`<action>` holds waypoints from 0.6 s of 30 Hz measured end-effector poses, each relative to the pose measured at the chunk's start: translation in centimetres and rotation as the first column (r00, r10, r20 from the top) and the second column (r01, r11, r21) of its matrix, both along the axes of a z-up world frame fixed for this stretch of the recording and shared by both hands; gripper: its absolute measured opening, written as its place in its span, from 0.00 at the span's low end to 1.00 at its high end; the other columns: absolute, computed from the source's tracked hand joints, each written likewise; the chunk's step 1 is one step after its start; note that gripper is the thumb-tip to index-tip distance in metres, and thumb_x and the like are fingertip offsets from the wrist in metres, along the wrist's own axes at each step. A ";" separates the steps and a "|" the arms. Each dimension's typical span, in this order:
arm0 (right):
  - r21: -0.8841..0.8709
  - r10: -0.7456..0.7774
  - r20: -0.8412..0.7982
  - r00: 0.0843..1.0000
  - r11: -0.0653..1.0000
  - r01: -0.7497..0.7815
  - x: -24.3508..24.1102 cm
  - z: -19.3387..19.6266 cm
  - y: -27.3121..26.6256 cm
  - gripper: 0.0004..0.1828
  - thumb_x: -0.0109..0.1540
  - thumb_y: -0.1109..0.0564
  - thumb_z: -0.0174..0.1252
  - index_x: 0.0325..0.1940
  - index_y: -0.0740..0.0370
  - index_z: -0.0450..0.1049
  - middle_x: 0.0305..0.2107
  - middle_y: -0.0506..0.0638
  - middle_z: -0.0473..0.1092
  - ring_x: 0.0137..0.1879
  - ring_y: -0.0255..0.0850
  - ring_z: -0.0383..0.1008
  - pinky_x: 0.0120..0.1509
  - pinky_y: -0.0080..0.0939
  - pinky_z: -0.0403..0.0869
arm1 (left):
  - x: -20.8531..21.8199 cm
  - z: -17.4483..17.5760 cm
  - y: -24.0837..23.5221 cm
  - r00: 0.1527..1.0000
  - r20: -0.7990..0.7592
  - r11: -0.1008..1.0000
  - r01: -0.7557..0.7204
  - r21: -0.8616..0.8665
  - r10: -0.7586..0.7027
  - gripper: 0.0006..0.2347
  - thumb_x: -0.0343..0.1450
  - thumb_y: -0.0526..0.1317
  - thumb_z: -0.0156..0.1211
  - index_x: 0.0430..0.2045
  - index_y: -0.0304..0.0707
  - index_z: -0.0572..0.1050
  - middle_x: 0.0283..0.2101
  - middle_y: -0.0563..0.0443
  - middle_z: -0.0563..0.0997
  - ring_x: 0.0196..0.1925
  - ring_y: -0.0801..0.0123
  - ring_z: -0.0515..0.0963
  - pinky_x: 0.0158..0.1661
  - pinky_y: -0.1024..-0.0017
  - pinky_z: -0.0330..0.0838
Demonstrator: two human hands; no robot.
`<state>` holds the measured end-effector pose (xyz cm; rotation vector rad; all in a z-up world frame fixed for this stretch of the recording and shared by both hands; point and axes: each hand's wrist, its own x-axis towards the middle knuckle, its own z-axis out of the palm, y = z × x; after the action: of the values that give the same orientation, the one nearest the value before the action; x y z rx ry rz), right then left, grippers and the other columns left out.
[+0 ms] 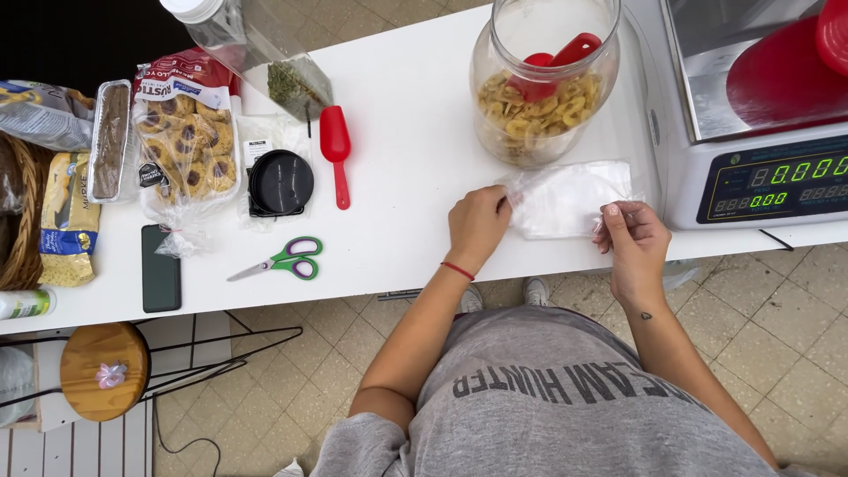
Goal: The person scoops dried banana chips from a glass jar into a red bowl on a digital scale, then transfers the chips into small plastic bags. The person repeats this process multiple times, placing the filled bags into a red tray.
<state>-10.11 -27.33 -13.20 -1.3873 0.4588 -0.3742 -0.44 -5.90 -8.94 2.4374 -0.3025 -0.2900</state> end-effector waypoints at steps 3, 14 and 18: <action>-0.018 0.029 -0.024 0.999 0.999 -0.030 0.0 0.5 -0.1 0.05 0.74 0.60 0.57 0.47 0.66 0.73 0.25 0.54 0.69 0.28 0.37 0.72 0.27 0.27 0.69 | -0.2 -0.1 1.2 0.999 -0.035 0.995 -0.035 -0.095 0.031 0.08 0.75 0.40 0.55 0.33 0.39 0.82 0.25 0.48 0.83 0.29 0.58 0.85 0.32 0.64 0.78; -0.790 0.077 -0.072 0.994 0.604 -0.104 -0.1 5.7 0.3 0.36 0.66 0.69 0.67 0.74 0.76 0.56 0.34 0.70 0.72 0.32 0.56 0.74 0.30 0.50 0.73 | -0.6 5.8 7.8 0.939 0.122 0.930 -0.288 -0.228 0.320 0.04 0.69 0.42 0.67 0.30 0.46 0.83 0.29 0.53 0.83 0.27 0.58 0.82 0.33 0.62 0.76; -1.000 -0.015 -0.013 1.000 0.008 -0.013 -0.4 4.6 -0.5 0.32 0.69 0.48 0.67 0.71 0.65 0.67 0.58 0.64 0.65 0.59 0.57 0.70 0.35 0.53 0.78 | -1.7 8.5 9.7 0.903 0.136 0.823 -0.299 -0.482 0.408 0.06 0.70 0.40 0.68 0.25 0.40 0.80 0.36 0.58 0.75 0.26 0.76 0.68 0.29 0.79 0.63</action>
<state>-10.48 -27.85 -8.60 -2.8916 0.1083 -0.7862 -2.14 3.80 -0.45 2.0048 0.0002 0.2203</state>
